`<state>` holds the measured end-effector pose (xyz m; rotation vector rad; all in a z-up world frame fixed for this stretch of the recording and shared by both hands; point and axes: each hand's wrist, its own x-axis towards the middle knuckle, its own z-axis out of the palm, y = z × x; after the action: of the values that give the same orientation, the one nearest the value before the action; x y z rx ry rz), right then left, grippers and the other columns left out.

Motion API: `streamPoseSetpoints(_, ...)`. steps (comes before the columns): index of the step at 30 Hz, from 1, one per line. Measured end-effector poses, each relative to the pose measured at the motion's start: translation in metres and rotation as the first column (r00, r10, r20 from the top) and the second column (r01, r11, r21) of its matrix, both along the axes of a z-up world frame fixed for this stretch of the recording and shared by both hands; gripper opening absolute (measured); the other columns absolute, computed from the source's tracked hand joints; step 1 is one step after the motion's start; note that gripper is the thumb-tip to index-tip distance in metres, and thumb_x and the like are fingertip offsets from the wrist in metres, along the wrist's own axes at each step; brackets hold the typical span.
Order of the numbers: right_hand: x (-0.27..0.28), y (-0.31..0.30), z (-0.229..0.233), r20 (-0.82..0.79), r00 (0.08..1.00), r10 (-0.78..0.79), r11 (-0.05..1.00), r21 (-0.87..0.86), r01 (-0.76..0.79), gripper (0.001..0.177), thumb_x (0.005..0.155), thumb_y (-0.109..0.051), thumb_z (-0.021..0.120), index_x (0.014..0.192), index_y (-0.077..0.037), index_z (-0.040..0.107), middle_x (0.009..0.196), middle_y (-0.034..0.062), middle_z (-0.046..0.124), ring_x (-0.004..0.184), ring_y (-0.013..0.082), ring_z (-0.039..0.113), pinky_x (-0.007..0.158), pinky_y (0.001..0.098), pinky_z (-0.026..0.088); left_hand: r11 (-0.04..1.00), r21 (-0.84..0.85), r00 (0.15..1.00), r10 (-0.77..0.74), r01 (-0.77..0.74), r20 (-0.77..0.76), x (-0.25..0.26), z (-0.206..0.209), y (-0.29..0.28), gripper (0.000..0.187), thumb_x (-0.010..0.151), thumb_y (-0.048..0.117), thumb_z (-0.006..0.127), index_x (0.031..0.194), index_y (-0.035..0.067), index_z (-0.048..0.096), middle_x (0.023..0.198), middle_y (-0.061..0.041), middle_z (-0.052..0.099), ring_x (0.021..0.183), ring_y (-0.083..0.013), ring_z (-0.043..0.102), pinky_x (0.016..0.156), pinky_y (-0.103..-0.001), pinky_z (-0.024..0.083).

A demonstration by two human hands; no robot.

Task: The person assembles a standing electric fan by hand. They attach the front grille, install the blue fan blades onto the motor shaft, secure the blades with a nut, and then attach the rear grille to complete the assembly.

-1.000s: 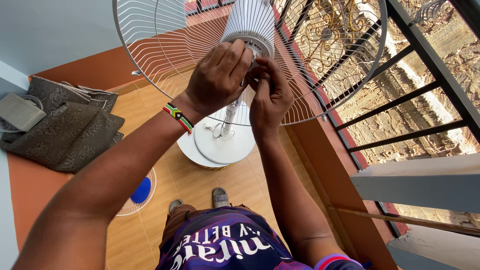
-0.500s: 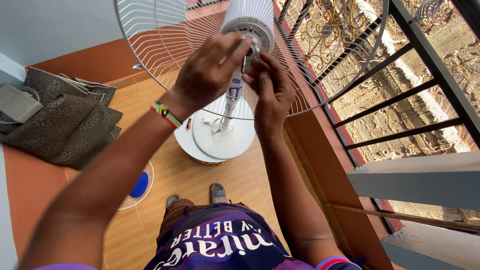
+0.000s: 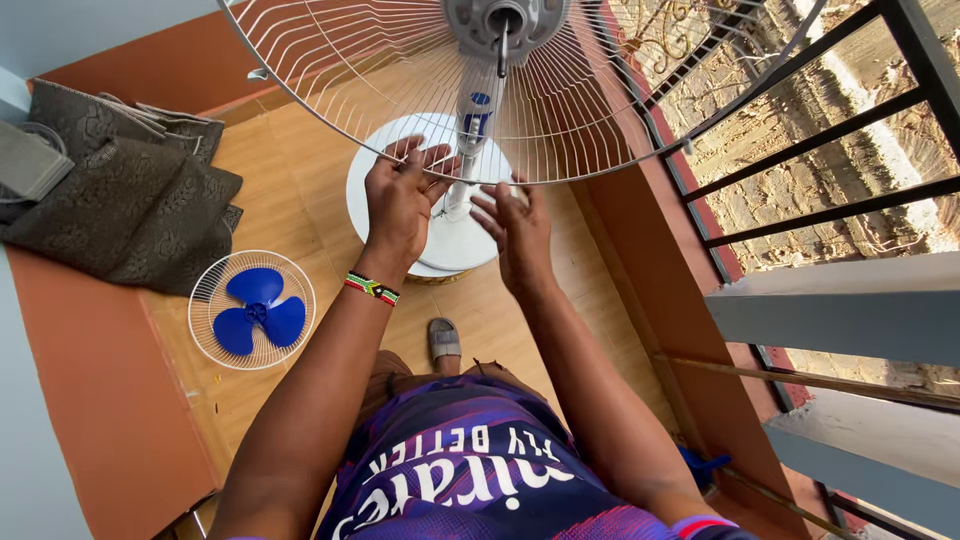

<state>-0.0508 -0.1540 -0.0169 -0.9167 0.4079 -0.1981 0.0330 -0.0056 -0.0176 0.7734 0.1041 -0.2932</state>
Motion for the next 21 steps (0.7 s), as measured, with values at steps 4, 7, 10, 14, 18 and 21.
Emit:
streamPoseSetpoints(4,0.017,-0.019,-0.010,0.095,0.994,0.051,0.996,0.070,-0.058,0.029,0.100,-0.020,0.063,0.120,0.000,0.058,0.112,0.0186,0.072,0.102,0.0279,0.075,0.089,0.0391,0.064,0.990,0.098,0.995,0.099,-0.097,-0.013,-0.010,0.007,-0.003,0.021,0.105,0.012,0.050,0.114,-0.007,0.051,0.110,-0.026,0.066,0.099,-0.0361,0.075,0.090,-0.047,0.066)
streamPoseSetpoints(7,0.029,-0.035,-0.009,0.082,0.992,0.101,0.994,-0.041,-0.098,0.028,0.102,-0.017,0.063,0.121,0.004,0.060,0.111,0.0194,0.073,0.099,0.0277,0.074,0.084,0.0380,0.064,0.985,0.126,0.993,0.114,-0.114,0.010,-0.008,0.010,-0.011,0.022,0.105,0.012,0.050,0.113,-0.008,0.051,0.109,-0.024,0.067,0.097,-0.0350,0.076,0.089,-0.045,0.066)
streamPoseSetpoints(10,0.015,-0.039,-0.012,0.067,0.997,0.045,0.999,-0.013,-0.044,0.026,0.103,-0.014,0.062,0.121,0.005,0.061,0.111,0.0195,0.074,0.099,0.0257,0.075,0.084,0.0353,0.065,0.983,0.152,0.995,0.100,-0.099,0.003,-0.019,0.006,-0.016,0.023,0.106,0.014,0.050,0.111,-0.009,0.050,0.105,-0.024,0.068,0.096,-0.0345,0.076,0.089,-0.045,0.067)
streamPoseSetpoints(14,0.023,-0.037,-0.007,0.055,0.994,0.092,0.995,0.029,-0.094,0.024,0.103,-0.014,0.061,0.121,0.003,0.060,0.111,0.0170,0.073,0.098,0.0252,0.077,0.080,0.0328,0.063,0.975,0.205,0.994,0.074,-0.087,0.075,-0.012,0.006,-0.016,0.027,0.106,0.017,0.053,0.109,-0.009,0.049,0.102,-0.024,0.069,0.094,-0.0333,0.077,0.086,-0.044,0.067)
streamPoseSetpoints(18,0.016,-0.030,-0.003,0.108,0.994,0.029,0.995,0.093,-0.039,0.028,0.106,-0.019,0.061,0.122,0.004,0.061,0.113,0.0175,0.073,0.100,0.0239,0.074,0.085,0.0327,0.064,0.983,0.174,0.998,0.044,-0.052,0.048,-0.017,0.004,-0.018,0.028,0.105,0.019,0.054,0.111,-0.008,0.051,0.102,-0.024,0.071,0.095,-0.0313,0.077,0.085,-0.042,0.068)
streamPoseSetpoints(21,0.021,-0.026,-0.001,0.078,0.996,0.050,0.995,0.081,-0.056,0.033,0.104,-0.026,0.061,0.122,0.002,0.060,0.113,0.0166,0.073,0.101,0.0238,0.075,0.086,0.0337,0.064,0.979,0.204,0.996,-0.008,-0.011,0.093,-0.009,0.005,-0.007,0.029,0.106,0.019,0.054,0.109,-0.009,0.054,0.104,-0.020,0.070,0.097,-0.0297,0.078,0.085,-0.040,0.068)
